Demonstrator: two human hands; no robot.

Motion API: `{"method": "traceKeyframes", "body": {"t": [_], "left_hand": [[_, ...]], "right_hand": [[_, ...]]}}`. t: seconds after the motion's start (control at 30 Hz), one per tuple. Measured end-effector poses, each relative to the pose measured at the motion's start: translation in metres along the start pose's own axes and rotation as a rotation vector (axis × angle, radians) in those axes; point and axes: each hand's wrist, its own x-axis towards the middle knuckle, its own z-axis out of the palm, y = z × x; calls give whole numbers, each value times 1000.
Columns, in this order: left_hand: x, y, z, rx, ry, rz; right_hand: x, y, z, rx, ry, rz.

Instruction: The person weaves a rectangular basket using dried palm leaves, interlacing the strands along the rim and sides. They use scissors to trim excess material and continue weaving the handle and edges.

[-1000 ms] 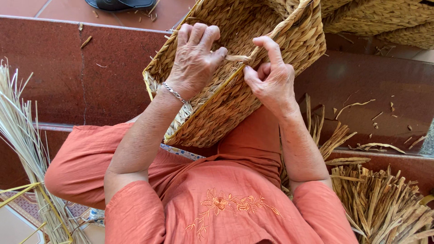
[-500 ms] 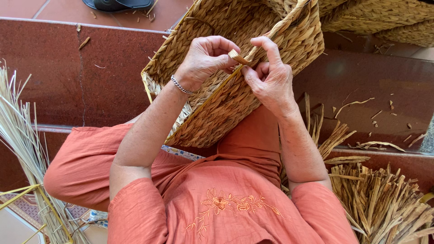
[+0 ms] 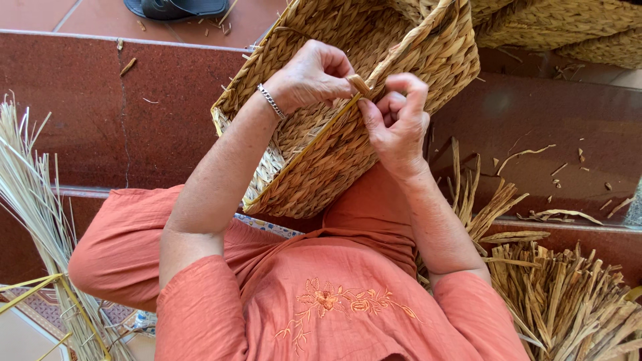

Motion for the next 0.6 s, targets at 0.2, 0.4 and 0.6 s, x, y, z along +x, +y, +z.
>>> {"method": "traceKeyframes", "body": {"t": [0.2,0.4,0.6], "left_hand": [[-7,-11,-4,-127,-120,123],[-3,-12,-4,-90,-140,140],[-13,-6,-6,-263,-105,23]], "right_hand": [[5,-15,-7,-248,30,-281],[12,-23,-10,-417,-25,-374],[17,-14,1,-97,-25,-94]]}}
